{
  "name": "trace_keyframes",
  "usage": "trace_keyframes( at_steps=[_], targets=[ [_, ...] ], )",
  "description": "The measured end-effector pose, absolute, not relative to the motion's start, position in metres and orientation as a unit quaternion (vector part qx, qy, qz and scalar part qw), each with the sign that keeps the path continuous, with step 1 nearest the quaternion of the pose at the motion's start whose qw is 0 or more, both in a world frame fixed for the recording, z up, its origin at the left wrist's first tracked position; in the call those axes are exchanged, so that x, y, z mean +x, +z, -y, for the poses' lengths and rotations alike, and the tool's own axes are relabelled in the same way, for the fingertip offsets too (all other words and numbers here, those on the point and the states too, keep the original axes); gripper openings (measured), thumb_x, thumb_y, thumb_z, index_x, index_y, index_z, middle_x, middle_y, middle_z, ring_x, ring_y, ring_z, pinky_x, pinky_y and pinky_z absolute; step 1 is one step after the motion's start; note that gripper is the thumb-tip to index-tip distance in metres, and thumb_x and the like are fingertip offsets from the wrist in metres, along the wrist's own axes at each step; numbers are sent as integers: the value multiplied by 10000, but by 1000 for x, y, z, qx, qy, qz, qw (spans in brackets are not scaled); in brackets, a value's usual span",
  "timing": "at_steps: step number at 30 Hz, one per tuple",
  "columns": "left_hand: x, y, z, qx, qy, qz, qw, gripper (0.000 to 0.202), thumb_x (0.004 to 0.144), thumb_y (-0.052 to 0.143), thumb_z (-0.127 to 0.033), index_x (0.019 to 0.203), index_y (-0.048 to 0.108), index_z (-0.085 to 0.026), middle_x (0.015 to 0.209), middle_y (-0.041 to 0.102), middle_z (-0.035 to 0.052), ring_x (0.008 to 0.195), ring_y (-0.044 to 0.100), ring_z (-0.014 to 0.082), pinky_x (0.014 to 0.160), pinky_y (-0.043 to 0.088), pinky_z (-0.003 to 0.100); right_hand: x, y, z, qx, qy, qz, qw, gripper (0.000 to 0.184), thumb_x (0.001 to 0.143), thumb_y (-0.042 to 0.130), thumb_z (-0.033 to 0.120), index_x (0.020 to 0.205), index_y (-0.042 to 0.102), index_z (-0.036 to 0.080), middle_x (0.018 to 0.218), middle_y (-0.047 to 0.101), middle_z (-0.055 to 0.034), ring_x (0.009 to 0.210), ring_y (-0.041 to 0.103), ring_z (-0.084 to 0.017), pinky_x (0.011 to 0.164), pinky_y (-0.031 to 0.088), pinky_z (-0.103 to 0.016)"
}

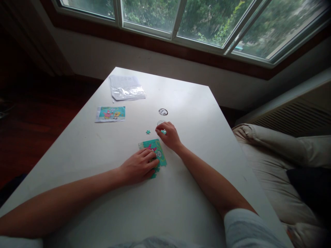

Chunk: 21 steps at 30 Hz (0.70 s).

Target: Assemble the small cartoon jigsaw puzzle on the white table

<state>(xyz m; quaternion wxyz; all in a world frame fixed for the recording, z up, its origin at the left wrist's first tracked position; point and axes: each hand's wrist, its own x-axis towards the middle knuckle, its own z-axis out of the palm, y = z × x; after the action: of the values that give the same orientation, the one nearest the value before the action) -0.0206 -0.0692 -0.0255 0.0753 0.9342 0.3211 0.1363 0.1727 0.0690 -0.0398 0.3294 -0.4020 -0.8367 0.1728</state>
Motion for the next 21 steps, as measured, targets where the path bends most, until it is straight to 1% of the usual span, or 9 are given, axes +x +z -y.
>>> trace_keyframes(
  at_steps=[3,7,12,16,21],
  targets=[
    [-22,-25,69,930,131,-337,66,253,976,513,-273,1204,590,-196,1191,603,110,1120,543,281,1012,454,454,187,-39,-78,-426,191,809,358,90,914,613,253,839,637,209,812,647,-24,821,553,-192,789,418,-336],
    [-32,-24,62,907,158,-390,36,236,1002,485,-258,1201,596,-198,1247,607,114,1116,560,266,964,471,429,195,-45,-84,-439,205,801,352,94,897,617,264,823,638,209,785,641,-15,789,562,-180,723,416,-308],
    [-47,-22,46,869,153,-471,-7,234,1015,480,-280,1185,608,-183,1230,631,122,1117,571,270,947,465,439,196,-49,-85,-433,216,807,338,91,889,610,257,821,643,207,805,654,-23,794,563,-179,704,417,-297],
    [-51,-21,40,876,109,-470,-8,284,1021,476,-288,1267,580,-190,1223,627,116,1106,567,256,916,462,406,197,-49,-86,-437,220,806,333,94,888,612,262,819,645,206,809,656,-25,794,562,-179,705,421,-295],
    [-46,-15,41,884,58,-463,-31,302,1028,452,-276,1296,558,-184,1202,618,115,1060,558,260,860,451,389,199,-48,-88,-441,212,799,349,88,883,608,257,820,647,208,798,654,-24,792,561,-180,710,423,-297]
  ],
)
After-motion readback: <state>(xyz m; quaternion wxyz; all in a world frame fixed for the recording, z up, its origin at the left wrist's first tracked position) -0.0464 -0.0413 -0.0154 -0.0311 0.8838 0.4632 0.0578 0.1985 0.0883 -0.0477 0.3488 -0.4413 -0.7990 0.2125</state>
